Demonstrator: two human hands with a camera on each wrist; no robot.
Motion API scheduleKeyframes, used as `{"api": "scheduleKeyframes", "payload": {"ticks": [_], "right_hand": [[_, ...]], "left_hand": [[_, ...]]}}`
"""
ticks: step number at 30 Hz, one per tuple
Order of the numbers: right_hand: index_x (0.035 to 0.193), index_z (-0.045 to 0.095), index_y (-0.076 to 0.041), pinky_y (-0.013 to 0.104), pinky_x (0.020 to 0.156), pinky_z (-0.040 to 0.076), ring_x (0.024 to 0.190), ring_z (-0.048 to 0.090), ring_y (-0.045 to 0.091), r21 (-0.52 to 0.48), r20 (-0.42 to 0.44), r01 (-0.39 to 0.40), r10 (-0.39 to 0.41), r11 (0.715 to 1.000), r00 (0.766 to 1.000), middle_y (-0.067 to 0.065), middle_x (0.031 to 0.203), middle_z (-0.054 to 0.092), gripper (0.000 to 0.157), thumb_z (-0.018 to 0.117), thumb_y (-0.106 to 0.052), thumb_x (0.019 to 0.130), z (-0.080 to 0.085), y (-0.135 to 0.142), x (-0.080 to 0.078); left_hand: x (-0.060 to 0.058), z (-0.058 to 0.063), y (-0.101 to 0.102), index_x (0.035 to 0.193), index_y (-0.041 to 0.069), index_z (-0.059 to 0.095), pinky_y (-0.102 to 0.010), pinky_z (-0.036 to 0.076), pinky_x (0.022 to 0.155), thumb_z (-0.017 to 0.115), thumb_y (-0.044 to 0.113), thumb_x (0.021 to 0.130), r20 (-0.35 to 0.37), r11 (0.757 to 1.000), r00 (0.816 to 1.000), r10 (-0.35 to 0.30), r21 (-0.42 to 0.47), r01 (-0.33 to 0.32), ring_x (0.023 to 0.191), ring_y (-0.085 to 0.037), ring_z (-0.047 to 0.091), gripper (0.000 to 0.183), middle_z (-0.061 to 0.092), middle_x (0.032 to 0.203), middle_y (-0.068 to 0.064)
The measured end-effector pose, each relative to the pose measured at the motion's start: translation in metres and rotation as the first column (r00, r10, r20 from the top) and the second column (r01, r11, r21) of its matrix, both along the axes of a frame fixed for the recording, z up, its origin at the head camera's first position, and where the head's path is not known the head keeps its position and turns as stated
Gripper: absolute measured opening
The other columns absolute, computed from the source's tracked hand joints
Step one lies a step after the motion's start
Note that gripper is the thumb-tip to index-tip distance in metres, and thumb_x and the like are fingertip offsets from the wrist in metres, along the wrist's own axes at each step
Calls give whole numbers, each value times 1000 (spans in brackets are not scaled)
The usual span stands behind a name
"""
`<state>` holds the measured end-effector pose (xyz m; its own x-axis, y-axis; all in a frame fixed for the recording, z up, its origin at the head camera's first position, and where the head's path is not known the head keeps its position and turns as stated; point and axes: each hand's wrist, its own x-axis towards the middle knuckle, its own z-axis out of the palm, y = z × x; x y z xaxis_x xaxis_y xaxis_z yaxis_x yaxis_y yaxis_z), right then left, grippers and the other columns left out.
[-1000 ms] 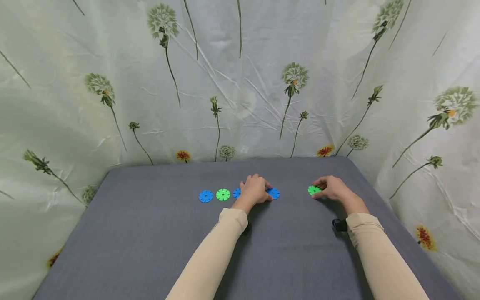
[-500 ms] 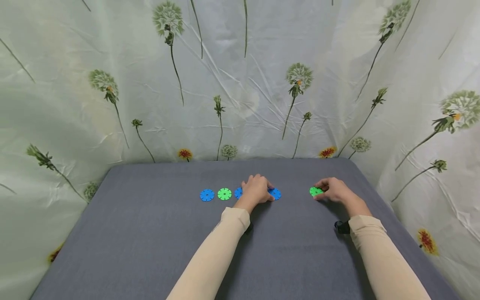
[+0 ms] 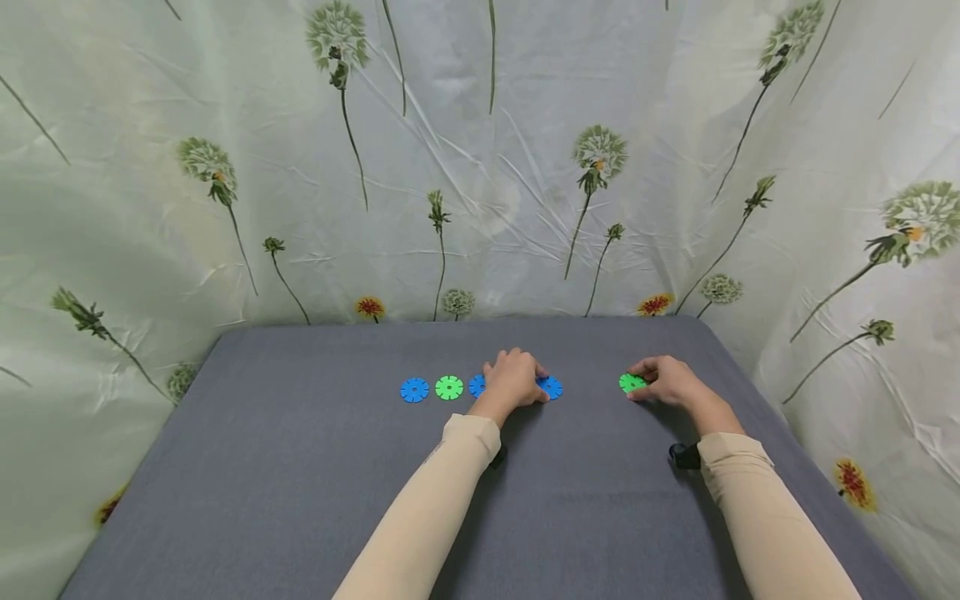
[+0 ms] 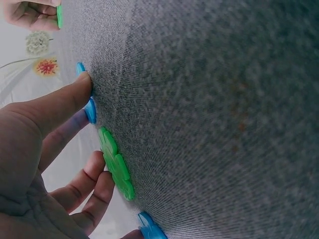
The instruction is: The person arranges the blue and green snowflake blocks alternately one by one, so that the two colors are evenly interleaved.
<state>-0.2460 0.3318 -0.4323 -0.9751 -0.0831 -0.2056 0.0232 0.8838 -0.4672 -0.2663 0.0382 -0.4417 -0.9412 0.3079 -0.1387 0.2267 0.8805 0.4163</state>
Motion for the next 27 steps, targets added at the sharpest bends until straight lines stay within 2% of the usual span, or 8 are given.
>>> {"api": "scheduleKeyframes", "payload": {"ticks": [13,27], "right_hand": [[131,71,5,54,95,56,119,64,47,-31,2,15,-15,999,1000,31,128,70,48,86,-17,92,-2,1,0],[132,70,5,53,94,56,119,64,46,-15,13,21,-21,1000,1000,31,129,68,47,86,-17,93,-1,0,0]], "left_hand": [[-1,-2,1,123,34,83,-63,40,115,88,38,91,-7,1000,1000,13,-2,-13,133,-34,54,32,64,140,-5],[-2,-2,2,124,34,83,-64,39,118,88,37,91,-4,1000,1000,13,-4,-13,137,-35,53,33,63,143,-6]]}}
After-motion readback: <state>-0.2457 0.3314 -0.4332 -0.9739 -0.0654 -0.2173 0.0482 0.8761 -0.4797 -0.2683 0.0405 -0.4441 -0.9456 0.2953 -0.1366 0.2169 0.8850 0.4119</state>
